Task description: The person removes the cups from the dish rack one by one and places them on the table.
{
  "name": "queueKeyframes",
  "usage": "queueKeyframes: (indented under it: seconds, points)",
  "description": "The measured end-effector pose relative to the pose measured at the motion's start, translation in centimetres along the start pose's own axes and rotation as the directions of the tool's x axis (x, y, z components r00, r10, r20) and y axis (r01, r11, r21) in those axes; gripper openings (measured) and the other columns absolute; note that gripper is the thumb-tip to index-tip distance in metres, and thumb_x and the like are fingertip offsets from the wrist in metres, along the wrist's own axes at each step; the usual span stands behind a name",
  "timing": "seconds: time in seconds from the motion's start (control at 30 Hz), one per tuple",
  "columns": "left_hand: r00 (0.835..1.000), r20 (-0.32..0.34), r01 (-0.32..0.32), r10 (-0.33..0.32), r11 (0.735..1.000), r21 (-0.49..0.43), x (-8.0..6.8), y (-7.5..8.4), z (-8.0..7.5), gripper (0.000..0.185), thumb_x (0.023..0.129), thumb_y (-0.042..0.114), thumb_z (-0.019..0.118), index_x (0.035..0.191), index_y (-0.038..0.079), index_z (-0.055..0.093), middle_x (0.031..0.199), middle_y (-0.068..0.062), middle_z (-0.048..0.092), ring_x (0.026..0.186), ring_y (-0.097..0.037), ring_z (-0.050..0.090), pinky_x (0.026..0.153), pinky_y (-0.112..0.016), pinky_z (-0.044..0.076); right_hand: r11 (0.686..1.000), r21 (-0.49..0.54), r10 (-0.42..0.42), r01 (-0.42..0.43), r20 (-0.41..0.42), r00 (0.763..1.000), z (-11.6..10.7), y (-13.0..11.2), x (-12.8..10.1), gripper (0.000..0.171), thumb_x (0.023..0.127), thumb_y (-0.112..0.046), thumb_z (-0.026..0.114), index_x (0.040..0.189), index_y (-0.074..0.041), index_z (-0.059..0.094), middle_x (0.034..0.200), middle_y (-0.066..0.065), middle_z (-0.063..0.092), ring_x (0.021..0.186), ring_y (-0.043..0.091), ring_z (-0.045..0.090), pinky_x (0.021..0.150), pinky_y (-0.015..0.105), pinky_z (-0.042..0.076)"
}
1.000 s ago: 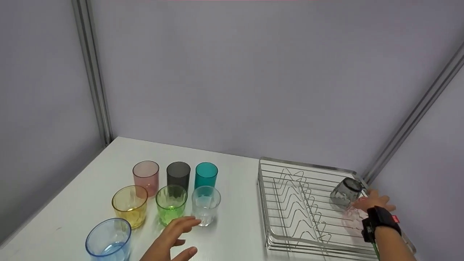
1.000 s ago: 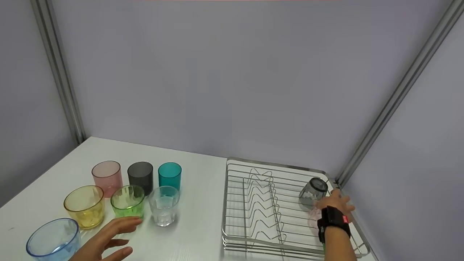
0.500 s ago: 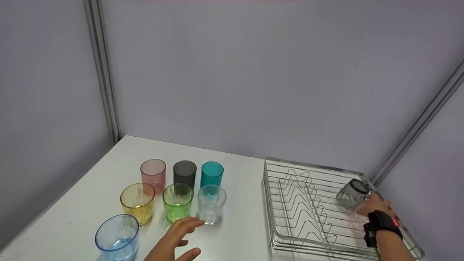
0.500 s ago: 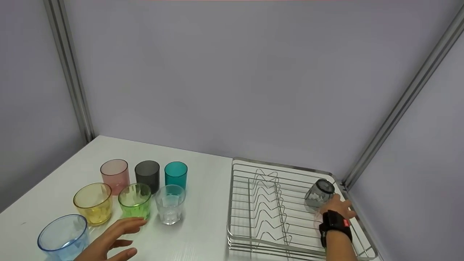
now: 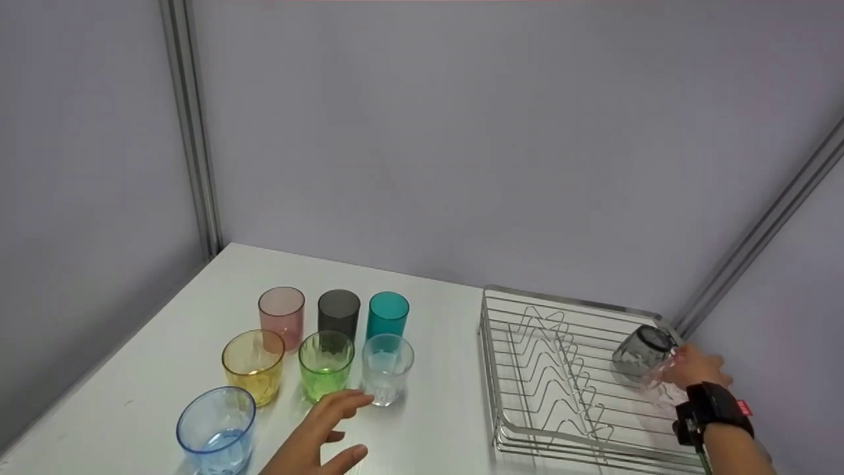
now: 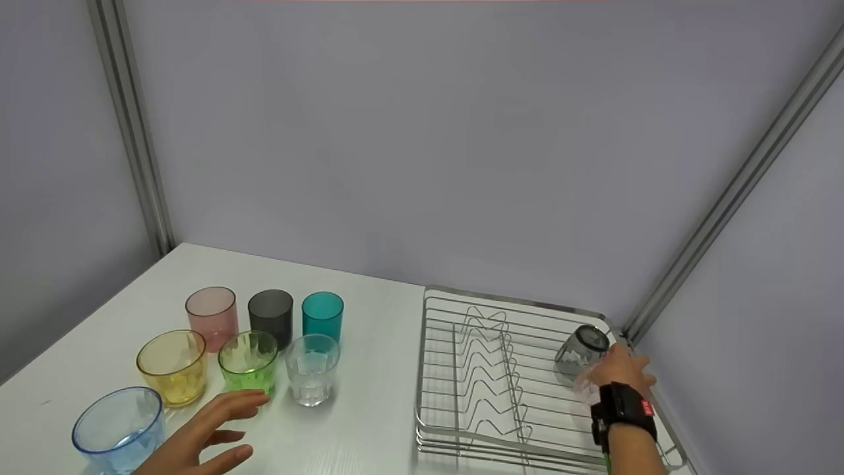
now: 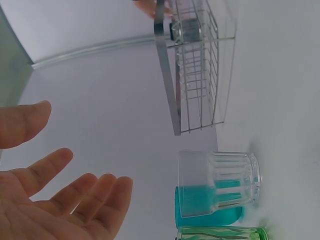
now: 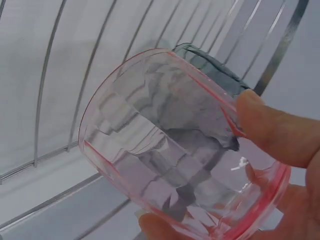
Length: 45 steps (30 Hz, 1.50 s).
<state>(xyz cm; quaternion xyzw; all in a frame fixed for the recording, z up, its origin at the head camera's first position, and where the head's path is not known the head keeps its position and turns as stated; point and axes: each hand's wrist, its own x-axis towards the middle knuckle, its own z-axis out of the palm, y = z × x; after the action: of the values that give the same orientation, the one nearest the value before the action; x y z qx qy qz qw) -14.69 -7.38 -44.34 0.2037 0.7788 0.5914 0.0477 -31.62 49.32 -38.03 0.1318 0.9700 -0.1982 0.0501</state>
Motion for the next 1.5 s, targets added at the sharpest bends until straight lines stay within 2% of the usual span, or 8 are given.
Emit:
queueKeyframes:
  seconds: [0.23,0.5,0.8,0.93,1.07,1.2,1.3,1.5]
  points:
    - [0.998,0.026,-0.059,0.058,0.998,0.018,0.8,0.7,0.3,0.050,0.094,0.030,0.058,0.139,0.014,0.042,0.140,-0.020,0.034,0.120,-0.043,0.044,0.088,-0.052,0.049,0.990,0.080,-0.102,0.114,-0.141,0.985,-1.4,-2.0,-3.5,0.078,0.086,-0.038,0.065,0.133,0.009,0.025,0.126,0.050,0.012,0.104,0.068,0.025,0.078,0.068,0.034]
    - [0.996,0.080,-0.044,0.044,0.999,-0.009,1.4,1.7,0.9,0.054,0.095,0.033,0.057,0.141,0.014,0.038,0.141,-0.018,0.034,0.122,-0.042,0.043,0.091,-0.050,0.048,0.958,0.163,-0.183,0.234,-0.278,0.943,-0.2,-4.6,-7.9,0.084,0.087,-0.048,0.063,0.139,0.005,0.024,0.129,0.038,0.024,0.112,0.051,0.035,0.086,0.064,0.037]
    - [0.987,0.085,-0.133,0.135,0.990,-0.038,1.9,2.9,1.6,0.055,0.095,0.032,0.057,0.144,0.017,0.035,0.142,-0.017,0.035,0.123,-0.039,0.044,0.092,-0.045,0.048,0.849,0.310,-0.276,0.427,-0.429,0.860,2.3,-9.7,-13.2,0.070,0.082,-0.029,0.075,0.134,-0.007,0.034,0.130,0.018,0.034,0.110,0.029,0.040,0.077,0.038,0.048]
    - [0.974,0.078,-0.210,0.211,0.977,-0.022,2.5,3.5,2.4,0.060,0.094,0.034,0.058,0.145,0.020,0.032,0.141,-0.013,0.035,0.122,-0.037,0.043,0.092,-0.043,0.048,0.720,0.456,-0.348,0.523,-0.414,0.841,3.9,-11.6,-15.6,0.066,0.081,-0.010,0.075,0.131,-0.009,0.032,0.124,0.013,0.041,0.102,0.016,0.052,0.071,0.028,0.054]
    - [0.962,0.065,-0.263,0.264,0.965,-0.021,3.5,4.1,3.3,0.065,0.093,0.034,0.060,0.147,0.026,0.025,0.144,-0.008,0.030,0.127,-0.036,0.038,0.094,-0.045,0.046,0.511,0.614,-0.452,0.601,-0.402,0.796,5.4,-13.4,-17.5,0.067,0.077,0.011,0.069,0.129,-0.005,0.030,0.123,0.018,0.042,0.095,0.021,0.062,0.068,0.034,0.057]
    - [0.952,0.040,-0.302,0.304,0.952,-0.050,4.4,4.5,4.1,0.074,0.090,0.029,0.065,0.149,0.028,0.020,0.149,-0.006,0.023,0.133,-0.036,0.032,0.095,-0.049,0.043,0.326,0.694,-0.541,0.642,-0.420,0.729,7.1,-15.1,-18.7,0.068,0.073,0.020,0.065,0.127,-0.004,0.031,0.129,0.018,0.036,0.100,0.025,0.060,0.070,0.038,0.057]
    - [0.946,0.030,-0.319,0.322,0.944,-0.090,4.9,4.8,4.5,0.081,0.087,0.025,0.069,0.150,0.028,0.018,0.152,-0.004,0.018,0.136,-0.035,0.029,0.096,-0.053,0.042,0.197,0.717,-0.623,0.669,-0.435,0.650,8.2,-16.1,-18.9,0.069,0.071,0.024,0.063,0.126,-0.005,0.031,0.132,0.016,0.032,0.107,0.025,0.056,0.073,0.040,0.056]
    - [0.934,0.057,-0.340,0.354,0.925,-0.170,6.1,5.5,5.3,0.088,0.084,0.030,0.072,0.150,0.031,0.014,0.154,-0.001,0.013,0.139,-0.030,0.027,0.101,-0.046,0.041,0.039,0.754,-0.738,0.655,-0.420,0.527,9.6,-17.6,-19.3,0.067,0.071,0.023,0.062,0.125,-0.003,0.031,0.130,0.014,0.030,0.111,0.026,0.052,0.074,0.044,0.056]
